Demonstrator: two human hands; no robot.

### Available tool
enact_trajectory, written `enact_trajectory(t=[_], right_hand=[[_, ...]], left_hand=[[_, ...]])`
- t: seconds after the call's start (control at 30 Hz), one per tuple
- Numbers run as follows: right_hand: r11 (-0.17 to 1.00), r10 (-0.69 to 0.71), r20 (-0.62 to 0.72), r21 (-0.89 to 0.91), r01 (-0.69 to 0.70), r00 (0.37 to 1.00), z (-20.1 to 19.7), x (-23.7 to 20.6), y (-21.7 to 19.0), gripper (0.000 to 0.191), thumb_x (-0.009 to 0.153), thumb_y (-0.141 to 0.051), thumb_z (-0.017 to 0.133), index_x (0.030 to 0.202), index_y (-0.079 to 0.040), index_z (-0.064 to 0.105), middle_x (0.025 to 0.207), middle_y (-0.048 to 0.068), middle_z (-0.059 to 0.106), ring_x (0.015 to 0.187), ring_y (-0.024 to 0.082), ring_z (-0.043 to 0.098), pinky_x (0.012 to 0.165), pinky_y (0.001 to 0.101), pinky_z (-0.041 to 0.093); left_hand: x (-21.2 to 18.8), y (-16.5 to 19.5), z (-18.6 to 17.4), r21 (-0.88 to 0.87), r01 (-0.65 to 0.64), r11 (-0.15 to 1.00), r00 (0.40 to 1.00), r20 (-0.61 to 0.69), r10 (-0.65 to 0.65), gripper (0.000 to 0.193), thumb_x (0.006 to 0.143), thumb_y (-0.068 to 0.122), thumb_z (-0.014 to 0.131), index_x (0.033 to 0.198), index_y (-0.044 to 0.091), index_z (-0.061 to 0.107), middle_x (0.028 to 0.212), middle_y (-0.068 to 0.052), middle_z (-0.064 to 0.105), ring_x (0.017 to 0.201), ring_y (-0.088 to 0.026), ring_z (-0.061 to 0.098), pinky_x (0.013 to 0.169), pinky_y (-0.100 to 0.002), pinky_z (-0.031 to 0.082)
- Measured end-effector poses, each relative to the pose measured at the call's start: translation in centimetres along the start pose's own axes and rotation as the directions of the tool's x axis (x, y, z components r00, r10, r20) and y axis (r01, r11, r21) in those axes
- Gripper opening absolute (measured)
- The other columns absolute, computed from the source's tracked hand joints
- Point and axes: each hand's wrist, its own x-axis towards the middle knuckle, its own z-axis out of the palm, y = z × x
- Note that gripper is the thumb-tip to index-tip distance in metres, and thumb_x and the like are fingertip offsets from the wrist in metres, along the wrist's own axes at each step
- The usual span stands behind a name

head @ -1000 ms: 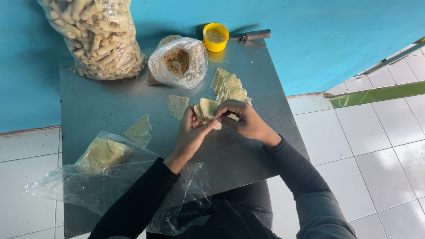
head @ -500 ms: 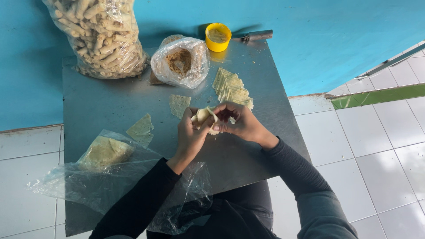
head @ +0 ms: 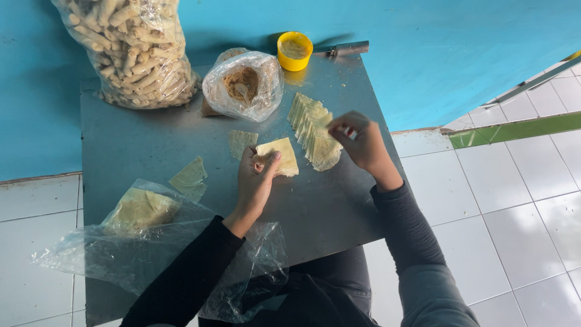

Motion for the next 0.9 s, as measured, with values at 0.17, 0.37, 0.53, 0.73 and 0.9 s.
enact_trajectory(t=[0.17, 0.37, 0.53, 0.73, 0.9], right_hand=[[0.992, -0.039, 0.364, -0.101, 0.081, 0.931, -1.2, 0.1, -0.9, 0.009, 0.084, -0.005, 0.077, 0.092, -0.008, 0.077, 0.092, 0.006, 0.072, 0.086, 0.021, 0.071, 0.076, 0.0342, 0.055], [0.986, -0.010, 0.444, -0.143, 0.082, 0.896, -1.2, 0.0, -0.9, 0.007, 0.083, -0.009, 0.078, 0.090, -0.008, 0.076, 0.088, 0.005, 0.072, 0.087, 0.023, 0.070, 0.077, 0.0365, 0.054], [0.979, -0.007, 0.466, -0.176, 0.101, 0.885, -1.1, 0.0, -0.5, 0.008, 0.083, -0.010, 0.078, 0.090, -0.009, 0.077, 0.087, 0.005, 0.072, 0.087, 0.023, 0.070, 0.078, 0.0373, 0.054], [0.977, -0.103, 0.509, -0.107, 0.182, 0.855, -1.6, 0.0, -1.7, 0.030, 0.076, -0.020, 0.088, 0.099, -0.007, 0.075, 0.096, 0.006, 0.070, 0.092, 0.023, 0.067, 0.080, 0.0379, 0.053], [0.994, -0.107, 0.359, 0.061, 0.091, 0.927, 0.8, -0.5, -3.9, 0.038, 0.079, -0.022, 0.089, 0.108, -0.007, 0.070, 0.098, 0.002, 0.067, 0.088, 0.015, 0.065, 0.075, 0.0309, 0.054]], left_hand=[[0.0, 0.0, -0.1, 0.023, -0.004, 1.000, 1.000, -0.003, 0.004, 0.025, 0.100, 0.015, 0.068, 0.113, 0.004, 0.049, 0.106, -0.008, 0.064, 0.089, -0.010, 0.068, 0.072, -0.029, 0.064], [0.0, -0.3, -0.2, 0.011, 0.007, 1.000, 1.000, 0.002, -0.007, 0.026, 0.100, 0.015, 0.067, 0.114, 0.004, 0.048, 0.107, -0.008, 0.064, 0.091, -0.011, 0.069, 0.075, -0.030, 0.064], [0.0, -0.5, -0.4, 0.013, -0.023, 1.000, 1.000, 0.020, 0.023, 0.026, 0.102, 0.015, 0.067, 0.116, 0.003, 0.049, 0.110, -0.009, 0.063, 0.096, -0.011, 0.067, 0.083, -0.030, 0.062], [0.0, -0.4, -0.3, 0.027, 0.033, 0.999, 0.998, 0.057, -0.034, 0.029, 0.102, 0.019, 0.066, 0.117, 0.003, 0.047, 0.115, -0.009, 0.062, 0.103, -0.012, 0.067, 0.089, -0.032, 0.061], [-0.2, -0.1, 0.4, 0.062, 0.130, 0.989, 0.984, 0.112, -0.137, 0.036, 0.101, 0.024, 0.064, 0.124, 0.002, 0.048, 0.121, -0.011, 0.062, 0.110, -0.013, 0.065, 0.095, -0.034, 0.059]])
